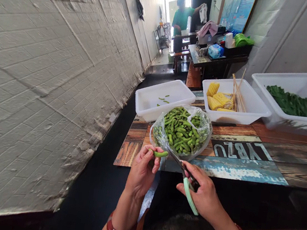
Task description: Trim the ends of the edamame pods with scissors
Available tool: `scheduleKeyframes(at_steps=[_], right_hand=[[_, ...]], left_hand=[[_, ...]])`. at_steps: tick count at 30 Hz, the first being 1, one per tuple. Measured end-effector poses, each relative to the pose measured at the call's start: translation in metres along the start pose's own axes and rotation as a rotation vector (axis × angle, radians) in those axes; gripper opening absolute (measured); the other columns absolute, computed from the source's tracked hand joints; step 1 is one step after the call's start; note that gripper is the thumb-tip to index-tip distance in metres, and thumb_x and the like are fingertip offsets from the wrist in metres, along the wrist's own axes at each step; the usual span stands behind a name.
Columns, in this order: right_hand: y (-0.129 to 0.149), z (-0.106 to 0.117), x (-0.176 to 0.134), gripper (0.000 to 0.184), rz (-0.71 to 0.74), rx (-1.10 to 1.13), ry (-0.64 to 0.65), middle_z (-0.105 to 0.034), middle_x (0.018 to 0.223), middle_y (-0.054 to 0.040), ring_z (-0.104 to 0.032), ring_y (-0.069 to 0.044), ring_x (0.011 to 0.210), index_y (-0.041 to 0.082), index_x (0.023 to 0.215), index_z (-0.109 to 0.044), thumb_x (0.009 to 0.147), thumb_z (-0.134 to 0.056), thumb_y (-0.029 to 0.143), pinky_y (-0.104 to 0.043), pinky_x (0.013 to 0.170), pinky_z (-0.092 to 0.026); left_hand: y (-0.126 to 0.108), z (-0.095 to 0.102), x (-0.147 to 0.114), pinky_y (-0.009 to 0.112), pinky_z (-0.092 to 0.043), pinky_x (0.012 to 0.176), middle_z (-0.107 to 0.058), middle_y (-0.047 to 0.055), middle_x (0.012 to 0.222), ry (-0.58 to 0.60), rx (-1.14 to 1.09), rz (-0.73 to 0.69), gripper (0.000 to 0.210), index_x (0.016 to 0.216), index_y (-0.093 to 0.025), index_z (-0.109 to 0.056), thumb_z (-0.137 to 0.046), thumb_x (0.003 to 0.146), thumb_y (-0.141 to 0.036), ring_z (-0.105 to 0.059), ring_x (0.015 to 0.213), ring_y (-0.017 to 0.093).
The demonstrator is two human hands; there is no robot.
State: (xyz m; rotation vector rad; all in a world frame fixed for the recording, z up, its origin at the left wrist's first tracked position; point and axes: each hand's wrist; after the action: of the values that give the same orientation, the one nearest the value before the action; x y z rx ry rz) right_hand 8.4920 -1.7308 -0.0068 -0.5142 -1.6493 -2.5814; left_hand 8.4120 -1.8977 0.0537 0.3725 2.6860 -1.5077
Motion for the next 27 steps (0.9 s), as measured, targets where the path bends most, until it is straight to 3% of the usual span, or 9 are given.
scheduleKeyframes(at_steps=[4, 8, 16, 21, 27], right_hand=[[0.003, 0.001, 0.001, 0.06, 0.046, -0.015, 0.084, -0.061, 0.091, -0.0018, -0.059, -0.015, 0.072, 0.027, 0.132, -0.057, 0.075, -0.072, 0.017, -0.027, 0.067, -0.057], [0.005, 0.002, 0.002, 0.064, 0.107, -0.053, 0.12, -0.061, 0.095, -0.0033, -0.061, -0.017, 0.079, 0.028, 0.136, -0.052, 0.077, -0.073, 0.018, -0.03, 0.073, -0.057], [0.01, 0.004, 0.003, 0.065, 0.196, -0.217, 0.075, -0.062, 0.1, -0.0058, -0.063, -0.021, 0.085, 0.025, 0.138, -0.051, 0.078, -0.075, 0.022, -0.035, 0.081, -0.057], [0.008, 0.004, 0.003, 0.067, 0.209, -0.184, 0.095, -0.06, 0.098, -0.0042, -0.062, -0.018, 0.081, 0.026, 0.138, -0.05, 0.076, -0.077, 0.02, -0.032, 0.077, -0.056], [0.005, 0.006, 0.004, 0.056, 0.252, -0.202, 0.078, -0.062, 0.091, -0.0044, -0.063, -0.019, 0.079, 0.025, 0.137, -0.052, 0.084, -0.071, 0.025, -0.031, 0.073, -0.056]], left_hand=[[0.001, 0.0, -0.001, 0.014, -0.029, 0.042, -0.062, 0.001, 0.083, 0.005, -0.021, 0.026, 0.031, 0.082, -0.016, -0.054, -0.081, 0.071, -0.029, -0.043, 0.053, 0.003], [0.006, 0.001, -0.002, 0.014, -0.031, 0.045, -0.06, -0.002, 0.081, 0.04, -0.01, 0.025, 0.035, 0.084, -0.017, -0.055, -0.084, 0.067, -0.025, -0.044, 0.054, 0.003], [0.014, 0.002, -0.002, 0.015, -0.031, 0.045, -0.054, -0.004, 0.068, 0.074, -0.034, 0.042, 0.037, 0.084, -0.017, -0.056, -0.086, 0.064, -0.027, -0.044, 0.052, 0.004], [0.012, 0.0, -0.002, 0.015, -0.031, 0.045, -0.055, -0.004, 0.069, 0.084, -0.05, 0.047, 0.04, 0.083, -0.017, -0.055, -0.087, 0.062, -0.027, -0.043, 0.052, 0.004], [0.01, -0.002, -0.005, 0.016, -0.031, 0.046, -0.054, -0.004, 0.07, 0.078, -0.021, 0.036, 0.038, 0.083, -0.018, -0.054, -0.085, 0.064, -0.027, -0.042, 0.052, 0.004]])
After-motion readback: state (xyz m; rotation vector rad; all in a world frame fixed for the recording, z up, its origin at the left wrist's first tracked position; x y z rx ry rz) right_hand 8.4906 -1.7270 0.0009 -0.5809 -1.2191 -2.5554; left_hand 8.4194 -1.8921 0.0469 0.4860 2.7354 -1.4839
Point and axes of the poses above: each hand's wrist, its own x-axis towards the middle knuckle, its own z-axis out of the back of the hand, y = z × x
